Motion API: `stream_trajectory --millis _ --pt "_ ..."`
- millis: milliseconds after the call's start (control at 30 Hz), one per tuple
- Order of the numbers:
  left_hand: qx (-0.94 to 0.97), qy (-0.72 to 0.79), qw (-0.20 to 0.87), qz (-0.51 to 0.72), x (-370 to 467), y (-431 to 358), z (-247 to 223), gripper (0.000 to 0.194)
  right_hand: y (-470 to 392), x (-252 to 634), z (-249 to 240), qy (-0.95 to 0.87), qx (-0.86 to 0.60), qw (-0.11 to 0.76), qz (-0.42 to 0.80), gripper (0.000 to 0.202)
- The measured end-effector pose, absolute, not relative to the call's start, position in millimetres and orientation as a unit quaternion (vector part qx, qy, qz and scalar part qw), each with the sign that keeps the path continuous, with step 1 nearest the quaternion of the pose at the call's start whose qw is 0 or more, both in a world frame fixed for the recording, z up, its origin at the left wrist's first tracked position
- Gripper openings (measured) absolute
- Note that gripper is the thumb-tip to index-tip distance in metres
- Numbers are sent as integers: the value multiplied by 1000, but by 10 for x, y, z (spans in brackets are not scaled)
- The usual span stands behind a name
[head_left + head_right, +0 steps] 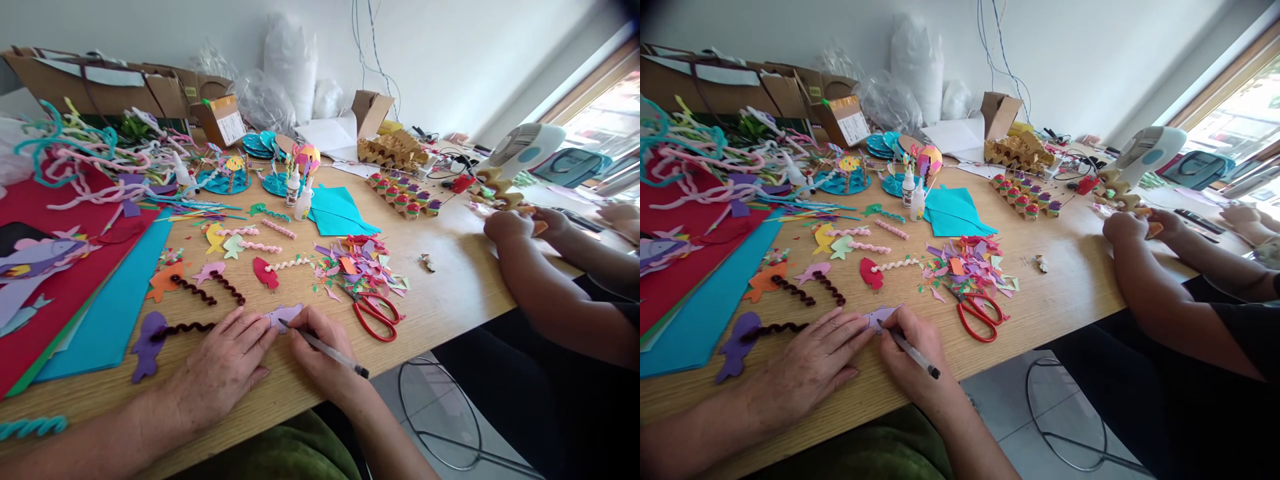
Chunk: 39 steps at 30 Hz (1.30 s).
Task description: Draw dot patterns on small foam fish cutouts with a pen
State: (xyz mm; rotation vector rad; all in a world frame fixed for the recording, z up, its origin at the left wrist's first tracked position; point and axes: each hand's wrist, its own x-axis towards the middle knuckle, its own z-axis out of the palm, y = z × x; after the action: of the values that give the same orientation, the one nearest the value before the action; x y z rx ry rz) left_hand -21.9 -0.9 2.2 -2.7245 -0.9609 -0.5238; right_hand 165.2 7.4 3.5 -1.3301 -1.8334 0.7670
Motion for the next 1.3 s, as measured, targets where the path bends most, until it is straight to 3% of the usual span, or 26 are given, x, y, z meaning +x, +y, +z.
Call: stream_trajectory --millis 1300 --pt "-923 -323 106 -179 -218 -21 19 31 61 1650 65 -711 -523 352 312 9"
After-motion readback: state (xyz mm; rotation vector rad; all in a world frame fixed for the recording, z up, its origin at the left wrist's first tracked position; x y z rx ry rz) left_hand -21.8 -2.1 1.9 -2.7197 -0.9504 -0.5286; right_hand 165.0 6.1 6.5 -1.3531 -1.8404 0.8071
